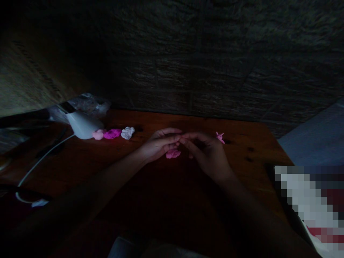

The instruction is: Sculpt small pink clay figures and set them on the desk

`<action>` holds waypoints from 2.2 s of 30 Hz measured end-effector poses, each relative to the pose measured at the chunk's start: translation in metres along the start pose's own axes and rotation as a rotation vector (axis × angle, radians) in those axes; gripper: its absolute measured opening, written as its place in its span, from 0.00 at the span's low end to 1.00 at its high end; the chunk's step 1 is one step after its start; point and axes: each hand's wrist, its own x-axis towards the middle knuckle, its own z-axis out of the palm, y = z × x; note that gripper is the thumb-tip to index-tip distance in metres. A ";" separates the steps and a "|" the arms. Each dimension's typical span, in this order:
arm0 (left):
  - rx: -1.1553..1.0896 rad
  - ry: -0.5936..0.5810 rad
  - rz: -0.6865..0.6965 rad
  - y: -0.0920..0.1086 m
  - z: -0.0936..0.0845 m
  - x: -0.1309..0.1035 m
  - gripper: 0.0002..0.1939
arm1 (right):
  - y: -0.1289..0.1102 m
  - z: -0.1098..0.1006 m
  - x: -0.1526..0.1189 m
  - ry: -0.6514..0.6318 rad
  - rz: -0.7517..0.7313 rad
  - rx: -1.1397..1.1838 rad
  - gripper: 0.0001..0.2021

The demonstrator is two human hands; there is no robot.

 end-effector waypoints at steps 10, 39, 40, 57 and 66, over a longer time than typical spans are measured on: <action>-0.028 -0.055 0.012 -0.001 0.000 0.002 0.07 | 0.002 -0.002 0.001 0.006 0.042 0.011 0.12; 0.048 0.018 0.122 -0.005 -0.001 0.005 0.08 | 0.003 -0.004 0.000 0.086 0.190 -0.017 0.18; 0.057 0.016 0.119 -0.005 -0.001 0.004 0.09 | 0.003 -0.004 0.000 0.089 0.184 -0.015 0.17; 0.165 0.031 0.142 -0.007 -0.001 0.004 0.09 | 0.006 -0.004 0.000 0.048 0.126 -0.027 0.16; 0.233 0.005 0.182 -0.007 -0.002 0.003 0.13 | 0.006 -0.005 0.000 0.035 0.120 -0.045 0.19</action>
